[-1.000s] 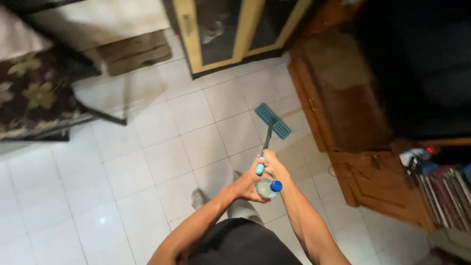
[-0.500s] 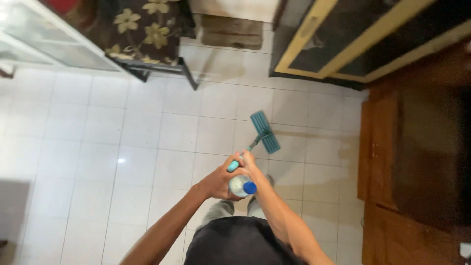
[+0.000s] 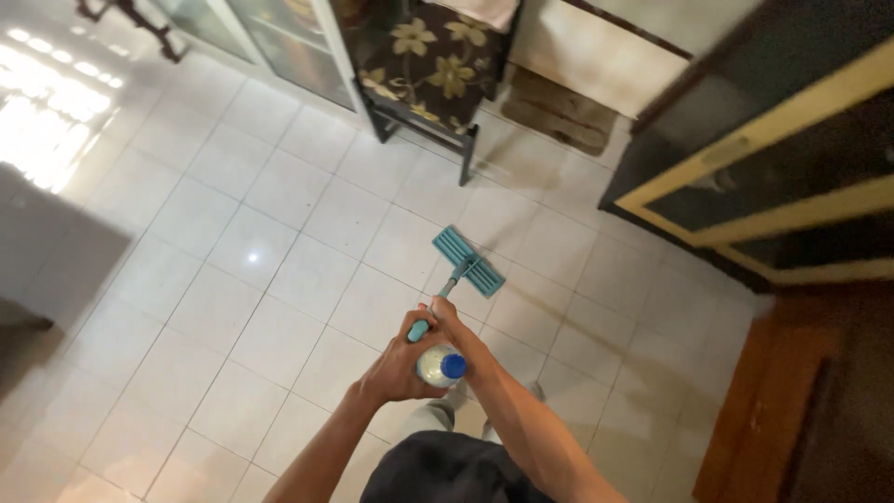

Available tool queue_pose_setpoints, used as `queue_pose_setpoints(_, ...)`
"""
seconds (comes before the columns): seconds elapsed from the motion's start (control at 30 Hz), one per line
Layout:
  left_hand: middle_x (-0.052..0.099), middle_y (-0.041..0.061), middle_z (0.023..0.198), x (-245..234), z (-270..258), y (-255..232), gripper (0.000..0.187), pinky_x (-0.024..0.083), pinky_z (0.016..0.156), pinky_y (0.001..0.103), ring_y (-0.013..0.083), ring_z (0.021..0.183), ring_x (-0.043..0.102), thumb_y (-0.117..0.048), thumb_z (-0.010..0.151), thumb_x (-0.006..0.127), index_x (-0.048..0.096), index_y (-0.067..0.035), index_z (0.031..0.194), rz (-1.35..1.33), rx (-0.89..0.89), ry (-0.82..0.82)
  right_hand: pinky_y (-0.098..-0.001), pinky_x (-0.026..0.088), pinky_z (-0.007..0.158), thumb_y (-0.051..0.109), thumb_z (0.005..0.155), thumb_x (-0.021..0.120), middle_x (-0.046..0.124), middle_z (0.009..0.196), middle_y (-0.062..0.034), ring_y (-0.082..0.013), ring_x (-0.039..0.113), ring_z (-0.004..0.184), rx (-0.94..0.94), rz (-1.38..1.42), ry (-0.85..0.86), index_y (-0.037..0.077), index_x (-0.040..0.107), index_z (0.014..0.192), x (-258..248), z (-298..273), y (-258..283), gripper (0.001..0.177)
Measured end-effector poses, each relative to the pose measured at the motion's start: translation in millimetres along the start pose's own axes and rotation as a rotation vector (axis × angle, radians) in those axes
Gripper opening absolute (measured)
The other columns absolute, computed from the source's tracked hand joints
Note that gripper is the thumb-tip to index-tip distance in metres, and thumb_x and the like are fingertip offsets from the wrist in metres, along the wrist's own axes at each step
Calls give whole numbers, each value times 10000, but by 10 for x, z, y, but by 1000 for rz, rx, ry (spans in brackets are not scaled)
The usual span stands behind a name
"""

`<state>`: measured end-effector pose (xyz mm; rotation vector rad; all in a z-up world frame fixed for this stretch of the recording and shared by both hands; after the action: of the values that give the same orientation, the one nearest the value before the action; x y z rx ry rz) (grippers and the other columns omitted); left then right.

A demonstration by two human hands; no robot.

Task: Mopping the tiled floor of a hallway and living area while pouring water from a bottle.

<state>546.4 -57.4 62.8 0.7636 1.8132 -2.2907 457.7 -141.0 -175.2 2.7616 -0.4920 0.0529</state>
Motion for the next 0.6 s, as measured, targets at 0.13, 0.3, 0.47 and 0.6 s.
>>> queue_pose_setpoints(0.13, 440, 88, 1333, -139, -240, -14, 616, 598, 924, 545, 522, 993, 676, -469, 613, 913, 703, -249, 1148, 18, -53, -139, -422, 632, 813, 276, 939, 531, 785, 1049, -154, -246, 768, 966, -35, -212, 40, -68, 448, 1463, 263, 481, -274, 632)
queue_pose_setpoints(0.3, 332, 169, 1401, -131, -574, 100, 748, 419, 1140, 528, 406, 1485, 228, -175, 594, 1011, 627, -145, 1236, 29, 1, -135, -308, 444, 944, 391, 1050, 425, 667, 1066, -35, -210, 588, 939, 139, -535, 47, 92, 621, 1007, 661, -1070, 48, 360)
queue_pose_setpoints(0.47, 242, 198, 1513, 171, -663, 204, 723, 448, 1090, 531, 452, 1438, 302, -200, 622, 979, 626, -185, 1252, -16, -77, -33, -203, 437, 523, 243, 1041, 494, 555, 757, -38, -103, 539, 589, 149, -519, 313, 23, 580, 991, 553, -826, -49, 242)
queue_pose_setpoints(0.6, 246, 197, 1561, 349, -648, 302, 755, 478, 1083, 528, 435, 1357, 488, -144, 658, 978, 589, -196, 1303, -44, 15, 64, -152, 412, 468, 87, 987, 592, 539, 728, -11, -50, 471, 562, 118, -471, 420, 39, 581, 954, 241, -365, -110, 59)
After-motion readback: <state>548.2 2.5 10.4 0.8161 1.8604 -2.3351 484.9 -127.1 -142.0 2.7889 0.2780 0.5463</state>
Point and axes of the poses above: each hand's wrist, its own z-axis towards the middle knuckle, its own x-axis out of the palm, y = z × x, the point moved 2 cm from there along z, towards the middle knuckle
